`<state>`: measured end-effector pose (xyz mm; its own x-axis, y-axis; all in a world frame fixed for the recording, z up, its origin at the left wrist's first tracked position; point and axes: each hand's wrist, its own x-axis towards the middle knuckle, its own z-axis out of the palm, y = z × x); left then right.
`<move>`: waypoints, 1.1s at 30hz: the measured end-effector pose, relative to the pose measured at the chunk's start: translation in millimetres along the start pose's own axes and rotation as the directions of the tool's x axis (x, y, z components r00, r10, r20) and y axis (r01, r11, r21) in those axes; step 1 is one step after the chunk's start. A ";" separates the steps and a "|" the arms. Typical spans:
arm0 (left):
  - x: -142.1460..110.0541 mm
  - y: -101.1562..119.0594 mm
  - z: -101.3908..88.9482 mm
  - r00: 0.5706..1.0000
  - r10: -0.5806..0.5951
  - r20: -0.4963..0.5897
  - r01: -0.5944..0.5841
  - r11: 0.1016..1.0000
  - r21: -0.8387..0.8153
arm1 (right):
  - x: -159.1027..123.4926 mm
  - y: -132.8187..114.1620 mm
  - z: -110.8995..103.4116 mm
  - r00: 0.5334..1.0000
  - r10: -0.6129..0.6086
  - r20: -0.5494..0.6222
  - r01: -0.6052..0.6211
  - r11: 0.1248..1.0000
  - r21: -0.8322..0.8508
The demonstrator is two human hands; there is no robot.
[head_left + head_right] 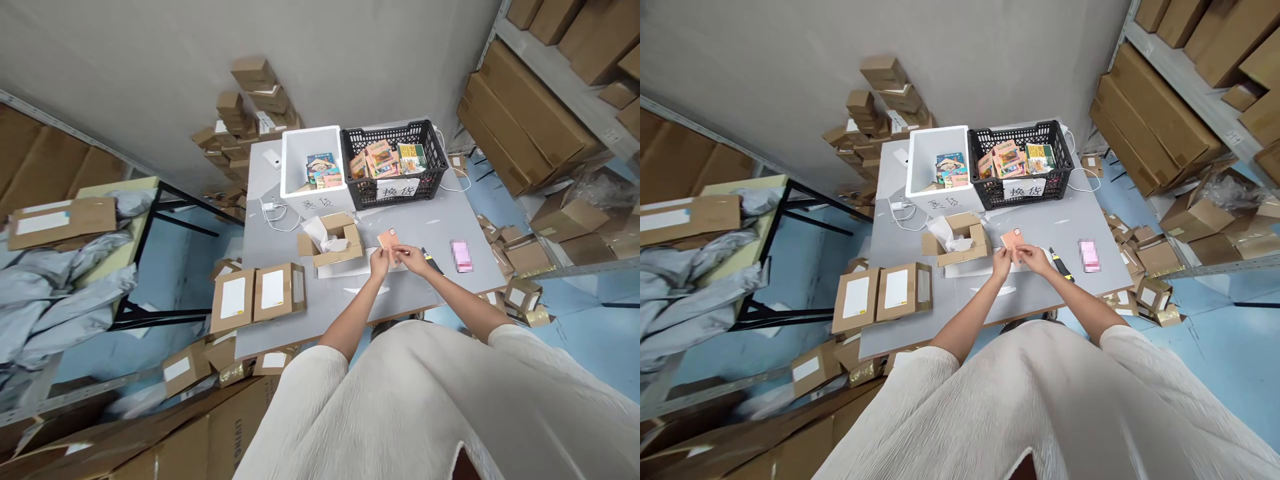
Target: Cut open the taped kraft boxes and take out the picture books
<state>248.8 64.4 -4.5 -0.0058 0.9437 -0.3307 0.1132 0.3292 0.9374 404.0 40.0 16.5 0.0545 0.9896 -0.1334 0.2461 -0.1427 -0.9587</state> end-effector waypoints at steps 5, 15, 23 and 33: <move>2.4 5.9 -9.6 0.996 -0.083 0.018 0.083 0.995 -0.048 | 11.5 3.6 -15.4 0.965 0.210 -0.159 -0.225 0.970 -0.089; 1.1 15.5 -7.5 0.991 -0.010 -0.131 0.015 0.999 0.031 | 11.4 -4.5 -20.6 0.963 0.238 -0.125 -0.216 0.962 0.168; -4.8 23.0 13.9 0.991 -0.017 0.131 0.048 0.970 -0.238 | 1.4 -16.6 -3.3 0.996 -0.086 -0.035 0.082 0.991 -0.102; 10.1 32.1 -19.6 0.998 -0.055 0.013 0.056 0.985 -0.161 | 16.9 1.8 -16.4 0.981 0.109 -0.159 -0.137 0.975 -0.177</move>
<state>232.9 85.1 24.4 0.0008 0.9237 -0.3832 -0.0484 0.3827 0.9226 421.2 56.1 16.7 0.2342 0.9523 -0.1956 0.4038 -0.2783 -0.8715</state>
